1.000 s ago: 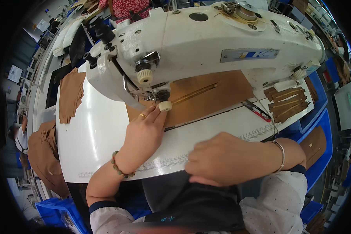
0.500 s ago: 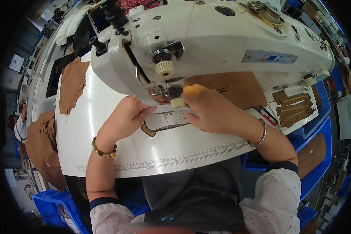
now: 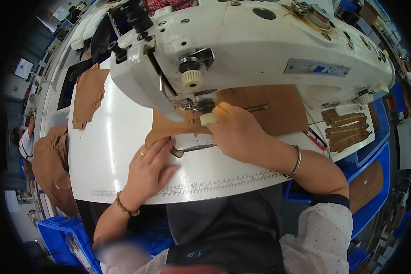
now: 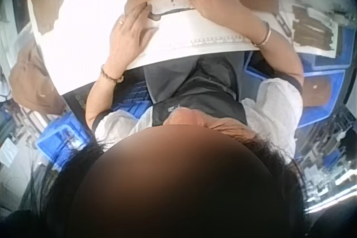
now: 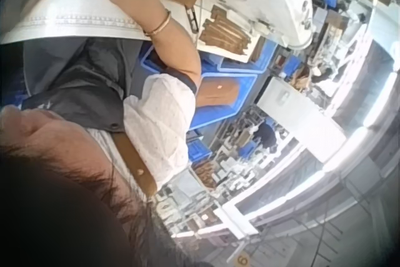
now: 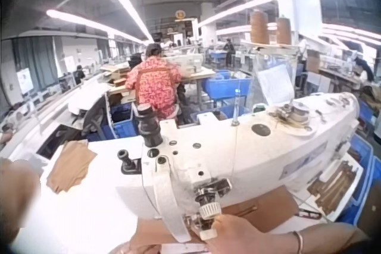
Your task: Sewing a gold zipper onto a piece of brown leather using an industrial sewing machine.
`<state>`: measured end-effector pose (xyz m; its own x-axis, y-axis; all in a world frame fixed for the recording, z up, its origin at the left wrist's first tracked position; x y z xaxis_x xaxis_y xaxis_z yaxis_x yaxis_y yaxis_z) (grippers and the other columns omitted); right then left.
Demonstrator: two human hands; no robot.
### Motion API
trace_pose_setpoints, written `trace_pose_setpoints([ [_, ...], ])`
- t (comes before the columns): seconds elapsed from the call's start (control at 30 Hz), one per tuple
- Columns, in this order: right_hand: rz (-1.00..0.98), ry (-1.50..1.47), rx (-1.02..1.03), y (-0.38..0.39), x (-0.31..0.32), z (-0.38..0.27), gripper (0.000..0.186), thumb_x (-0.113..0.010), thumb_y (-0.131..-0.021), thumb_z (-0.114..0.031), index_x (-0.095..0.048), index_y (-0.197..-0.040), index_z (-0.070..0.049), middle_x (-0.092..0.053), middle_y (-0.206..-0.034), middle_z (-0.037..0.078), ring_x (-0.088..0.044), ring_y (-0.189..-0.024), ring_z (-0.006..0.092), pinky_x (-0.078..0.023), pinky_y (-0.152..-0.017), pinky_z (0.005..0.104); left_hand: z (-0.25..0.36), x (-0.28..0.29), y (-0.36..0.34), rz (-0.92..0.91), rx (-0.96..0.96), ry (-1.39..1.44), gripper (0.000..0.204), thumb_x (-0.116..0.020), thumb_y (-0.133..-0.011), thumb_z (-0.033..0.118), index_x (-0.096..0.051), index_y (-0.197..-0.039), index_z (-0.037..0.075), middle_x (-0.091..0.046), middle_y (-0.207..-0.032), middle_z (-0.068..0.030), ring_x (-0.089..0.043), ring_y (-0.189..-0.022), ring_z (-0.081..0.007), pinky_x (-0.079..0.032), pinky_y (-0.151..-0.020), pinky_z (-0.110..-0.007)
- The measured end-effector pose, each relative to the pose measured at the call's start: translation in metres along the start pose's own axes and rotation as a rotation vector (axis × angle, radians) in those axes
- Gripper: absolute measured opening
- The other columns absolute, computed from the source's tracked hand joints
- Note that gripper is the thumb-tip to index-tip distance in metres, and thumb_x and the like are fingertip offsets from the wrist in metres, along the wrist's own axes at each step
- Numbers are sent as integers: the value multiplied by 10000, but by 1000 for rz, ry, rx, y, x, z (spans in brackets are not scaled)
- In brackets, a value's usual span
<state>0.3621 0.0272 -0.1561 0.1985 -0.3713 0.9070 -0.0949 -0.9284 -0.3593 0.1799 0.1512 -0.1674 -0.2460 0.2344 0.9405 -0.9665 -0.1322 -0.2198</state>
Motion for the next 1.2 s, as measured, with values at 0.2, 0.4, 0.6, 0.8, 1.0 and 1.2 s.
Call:
trace_pose_setpoints([
  [0.2,-14,-75,-28,-4,-1,8,163,-677,-906,-172,-681,-1000,-38,-644,-917,144,-632,-918,340,-538,-775,463,-51,-17,-60,-68,1,-137,594,-704,-934,349,-582,-1397,-3,-506,-1514,-188,-347,-1499,-436,-362,-1103,-675],
  [0.4,-105,-36,-36,-2,-1,4,333,-688,-883,-151,-696,-1199,-50,-684,-1119,124,-667,-1027,326,-552,-869,435,-109,-44,-135,-13,198,237,824,-757,-844,505,-513,-1481,43,-466,-1557,-181,-284,-1514,-503,-321,-1085,-743],
  [0.6,-148,-10,-55,0,-4,6,425,-724,-826,-137,-697,-1243,-59,-675,-1271,73,-680,-1076,310,-553,-919,419,-99,-54,-141,25,17,539,725,-744,-861,476,-569,-1443,80,-566,-1454,-143,-440,-1408,-383,-268,-1116,-710],
  [0.8,-243,-135,-156,-4,-7,17,358,-694,-882,-130,-665,-1226,-38,-668,-1271,115,-671,-1079,362,-536,-932,435,-107,-66,-147,16,28,471,614,-744,-868,449,-625,-1352,90,-630,-1350,-102,-531,-1296,-303,-227,-1147,-645],
  [1.0,-225,-189,-129,-7,-4,14,295,-651,-937,-121,-653,-1214,-19,-666,-1249,137,-668,-1079,385,-528,-929,432,-104,-72,-154,133,-23,657,530,-824,-856,121,-606,-1324,3,-670,-1272,-97,-676,-1109,-166,-605,-904,-330],
  [1.2,-262,-175,-150,-5,-3,11,321,-665,-923,-139,-656,-1223,-25,-647,-1280,133,-664,-1081,389,-529,-925,445,-105,-76,-153,127,-22,697,540,-785,-876,245,-608,-1340,33,-663,-1291,-111,-626,-1182,-218,-460,-1001,-451],
])
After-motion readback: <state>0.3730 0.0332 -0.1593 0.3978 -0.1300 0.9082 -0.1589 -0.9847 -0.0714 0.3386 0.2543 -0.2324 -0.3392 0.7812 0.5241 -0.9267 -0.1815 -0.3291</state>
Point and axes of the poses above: each hand's wrist, its own y-axis away from the middle knuckle, its own x-axis out of the back of the hand, z = x × y, the point moved 6 cm from there along -y, towards the middle knuckle
